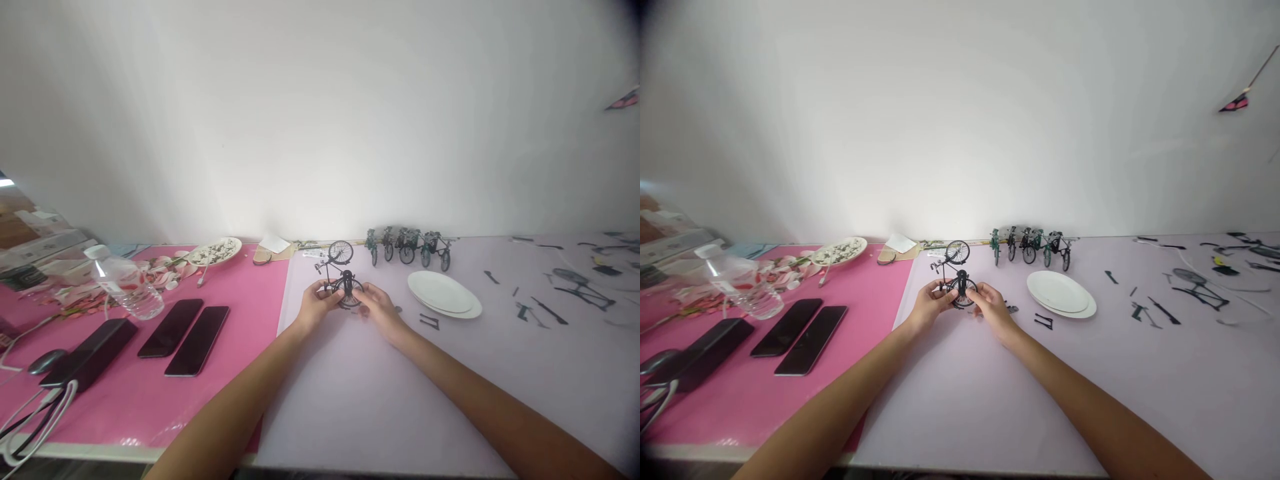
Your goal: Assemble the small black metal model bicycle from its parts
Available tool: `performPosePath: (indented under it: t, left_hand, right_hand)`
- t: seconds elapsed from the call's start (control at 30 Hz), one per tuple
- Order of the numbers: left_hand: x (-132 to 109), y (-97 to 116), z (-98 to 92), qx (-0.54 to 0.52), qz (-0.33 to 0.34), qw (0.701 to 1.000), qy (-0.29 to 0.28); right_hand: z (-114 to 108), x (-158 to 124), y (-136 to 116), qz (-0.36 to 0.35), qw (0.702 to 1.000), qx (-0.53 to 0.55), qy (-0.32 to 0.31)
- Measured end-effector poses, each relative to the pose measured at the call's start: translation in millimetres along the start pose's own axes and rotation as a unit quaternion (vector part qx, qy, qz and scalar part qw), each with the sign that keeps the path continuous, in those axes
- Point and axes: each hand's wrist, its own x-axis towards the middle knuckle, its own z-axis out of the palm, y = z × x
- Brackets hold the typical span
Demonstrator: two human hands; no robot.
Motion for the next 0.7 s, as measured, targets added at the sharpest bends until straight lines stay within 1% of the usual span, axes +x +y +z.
performPosePath:
  t: [0.17,0.4,0.6,0.7]
  left_hand:
    - [0.1,0.2,-0.4,0.006,0.003,1.000,-0.002]
    - [0.6,-0.1,0.1,0.025,0.010,1.000,0.003]
    - [0.4,-1.5,0.8,0.045,0.039,0.998,0.007]
    - [0.6,-1.5,-0.3,0.047,0.039,0.998,-0.002]
  right_hand:
    - [-3.1,0.8,-1.5,-0.018,0.999,-0.030,-0.003]
    - [-3.5,-0.1,-2.2,-0.012,1.000,-0.026,-0.006]
    - [-2.6,-2.1,-3.3,-0.072,0.994,-0.084,-0.001]
    - [0.0,-4.5,-6.3,-0.083,0.991,-0.100,0.007]
